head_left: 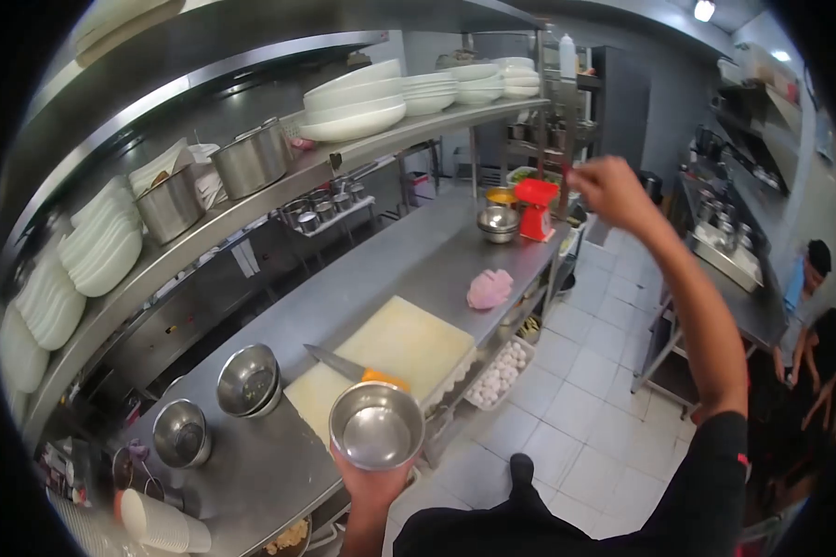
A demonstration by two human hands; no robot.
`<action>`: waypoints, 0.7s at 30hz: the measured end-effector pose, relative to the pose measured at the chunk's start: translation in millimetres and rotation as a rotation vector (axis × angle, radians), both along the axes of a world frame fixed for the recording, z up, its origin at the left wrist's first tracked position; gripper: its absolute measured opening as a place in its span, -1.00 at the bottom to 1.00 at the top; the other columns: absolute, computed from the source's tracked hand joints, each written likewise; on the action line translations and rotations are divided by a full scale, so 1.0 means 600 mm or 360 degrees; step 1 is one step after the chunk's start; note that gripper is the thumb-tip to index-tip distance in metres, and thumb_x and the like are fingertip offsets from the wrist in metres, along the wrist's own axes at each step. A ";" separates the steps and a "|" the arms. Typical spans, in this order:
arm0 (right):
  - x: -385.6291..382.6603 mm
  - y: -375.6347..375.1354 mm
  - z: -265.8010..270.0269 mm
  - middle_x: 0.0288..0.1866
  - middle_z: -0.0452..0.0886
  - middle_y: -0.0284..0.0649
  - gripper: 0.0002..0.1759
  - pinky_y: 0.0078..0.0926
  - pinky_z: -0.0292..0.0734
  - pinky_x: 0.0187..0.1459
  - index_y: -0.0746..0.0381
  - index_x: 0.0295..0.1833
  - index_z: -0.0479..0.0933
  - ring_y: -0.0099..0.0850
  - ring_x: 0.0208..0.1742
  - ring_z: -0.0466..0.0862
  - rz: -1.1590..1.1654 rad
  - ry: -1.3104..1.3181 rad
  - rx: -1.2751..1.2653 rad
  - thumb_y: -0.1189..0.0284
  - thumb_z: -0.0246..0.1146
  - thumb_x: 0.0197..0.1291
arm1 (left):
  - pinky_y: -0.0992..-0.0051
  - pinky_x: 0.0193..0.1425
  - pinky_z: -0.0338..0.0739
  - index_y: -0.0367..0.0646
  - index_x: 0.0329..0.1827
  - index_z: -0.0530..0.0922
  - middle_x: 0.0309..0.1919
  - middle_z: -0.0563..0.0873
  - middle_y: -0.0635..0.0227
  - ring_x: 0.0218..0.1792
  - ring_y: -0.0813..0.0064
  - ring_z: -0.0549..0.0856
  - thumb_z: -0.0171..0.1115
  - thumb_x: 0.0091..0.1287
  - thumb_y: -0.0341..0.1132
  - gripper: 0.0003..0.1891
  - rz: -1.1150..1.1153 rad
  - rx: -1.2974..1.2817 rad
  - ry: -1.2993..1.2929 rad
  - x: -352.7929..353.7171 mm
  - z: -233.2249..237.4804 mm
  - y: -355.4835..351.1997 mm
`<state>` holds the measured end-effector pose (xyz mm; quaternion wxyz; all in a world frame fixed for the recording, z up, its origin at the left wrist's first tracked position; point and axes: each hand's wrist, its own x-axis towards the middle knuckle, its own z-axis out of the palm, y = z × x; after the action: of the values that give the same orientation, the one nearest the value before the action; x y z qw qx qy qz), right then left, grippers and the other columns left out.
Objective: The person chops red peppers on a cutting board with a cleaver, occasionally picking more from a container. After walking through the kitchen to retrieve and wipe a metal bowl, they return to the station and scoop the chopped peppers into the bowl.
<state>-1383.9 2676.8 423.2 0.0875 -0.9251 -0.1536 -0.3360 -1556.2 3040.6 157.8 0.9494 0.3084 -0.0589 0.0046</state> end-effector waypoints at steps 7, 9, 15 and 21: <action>0.484 0.022 0.212 -0.33 0.65 0.06 -0.77 -0.17 0.57 -0.08 0.24 -0.26 0.68 -0.01 -0.20 0.67 0.0245 -0.0609 0.0049 0.35 0.20 0.05 | -0.01 0.21 0.28 0.12 0.31 0.32 0.27 0.38 0.33 0.28 0.19 0.37 -0.14 0.24 0.33 -0.32 0.0667 -0.0543 0.0375 0.135 -0.054 -0.056; 0.594 0.030 0.241 -0.31 0.65 0.06 -0.76 -0.15 0.56 -0.05 0.22 -0.32 0.69 0.01 -0.18 0.66 0.0348 -0.0609 0.0078 0.33 0.17 0.03 | 0.06 0.15 0.30 0.14 0.28 0.34 0.24 0.40 0.36 0.23 0.25 0.39 -0.10 0.23 0.32 -0.34 0.0782 -0.0651 0.0317 0.167 -0.036 -0.089; 0.817 0.078 0.323 -0.10 0.63 0.13 -0.68 -0.17 0.53 0.03 0.33 -0.14 0.59 0.05 -0.01 0.61 0.0263 -0.0372 0.0221 0.41 0.22 -0.04 | 0.05 0.14 0.32 0.13 0.28 0.34 0.22 0.43 0.35 0.21 0.24 0.40 -0.10 0.23 0.32 -0.34 0.1072 -0.0638 0.0195 0.241 0.025 -0.170; 0.913 0.095 0.304 0.06 0.58 0.13 -0.56 -0.16 0.48 0.14 0.35 -0.01 0.54 0.02 0.10 0.58 0.0067 -0.0045 -0.0049 0.33 0.26 -0.02 | 0.03 0.15 0.33 0.11 0.29 0.33 0.23 0.42 0.34 0.22 0.23 0.41 -0.14 0.25 0.32 -0.33 0.1174 -0.0660 0.0154 0.278 0.029 -0.212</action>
<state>-836.0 2733.7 605.4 0.0782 -0.9181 -0.1794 -0.3447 -1389.1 2913.3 175.3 0.9278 0.1111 0.1022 0.3411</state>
